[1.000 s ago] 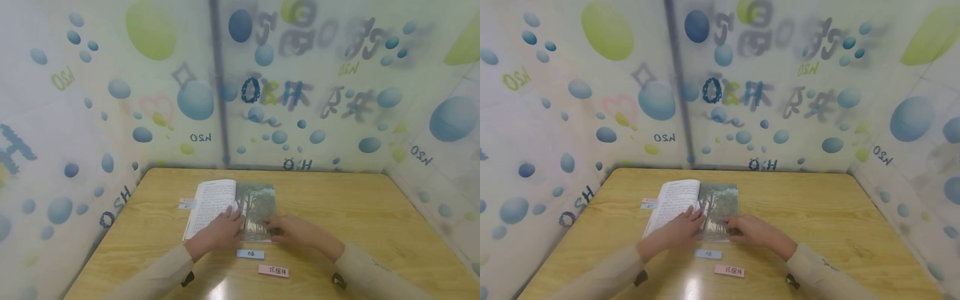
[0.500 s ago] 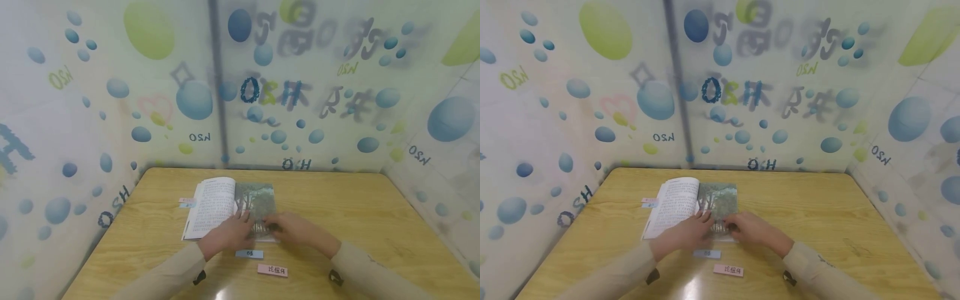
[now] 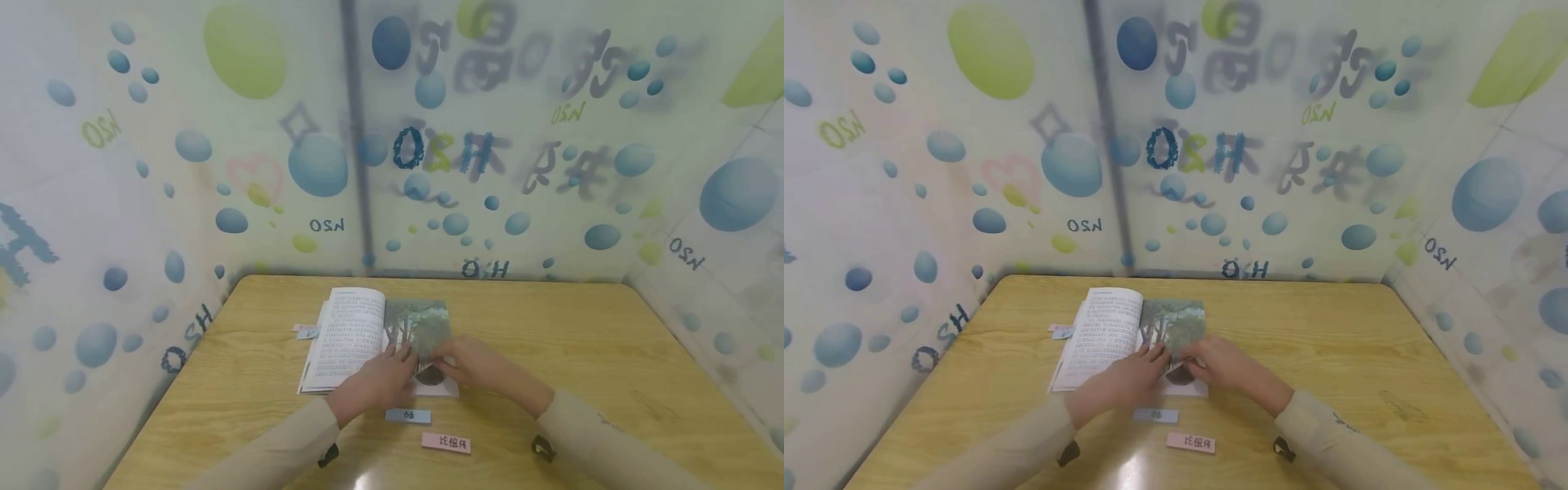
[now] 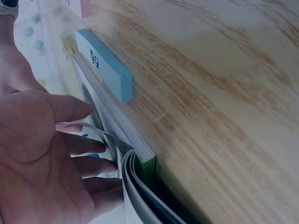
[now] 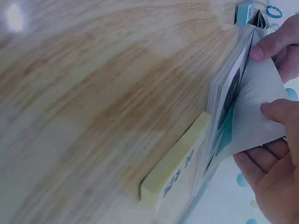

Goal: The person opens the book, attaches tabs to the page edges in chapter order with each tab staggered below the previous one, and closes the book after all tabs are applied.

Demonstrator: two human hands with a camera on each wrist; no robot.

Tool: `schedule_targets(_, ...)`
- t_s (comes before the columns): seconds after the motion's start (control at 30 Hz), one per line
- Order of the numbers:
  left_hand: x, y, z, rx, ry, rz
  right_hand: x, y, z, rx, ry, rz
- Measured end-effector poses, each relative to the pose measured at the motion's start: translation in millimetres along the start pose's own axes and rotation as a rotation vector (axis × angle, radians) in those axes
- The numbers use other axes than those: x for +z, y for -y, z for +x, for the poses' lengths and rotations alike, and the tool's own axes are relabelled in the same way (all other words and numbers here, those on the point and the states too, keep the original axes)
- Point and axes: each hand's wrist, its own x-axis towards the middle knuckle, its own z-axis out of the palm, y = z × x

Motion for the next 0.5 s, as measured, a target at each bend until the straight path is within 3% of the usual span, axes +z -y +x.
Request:
schedule_targets(0.17, 1.8, 2.2, 1.1, 0.000, -0.017, 0.006, -0.5, -5, -7, 0.071, -0.008, 0.033)
schedule_targets(0.37, 1.6, 8.8, -1.0, -0.049, -0.042, -0.128, -12.3, -16, -20, 0.096, -0.120, 0.083)
schedule_targets(0.5, 0.6, 15.9, -1.1, -0.058, -0.080, -0.188, -16.6, -18, -27, 0.126, -0.131, 0.085)
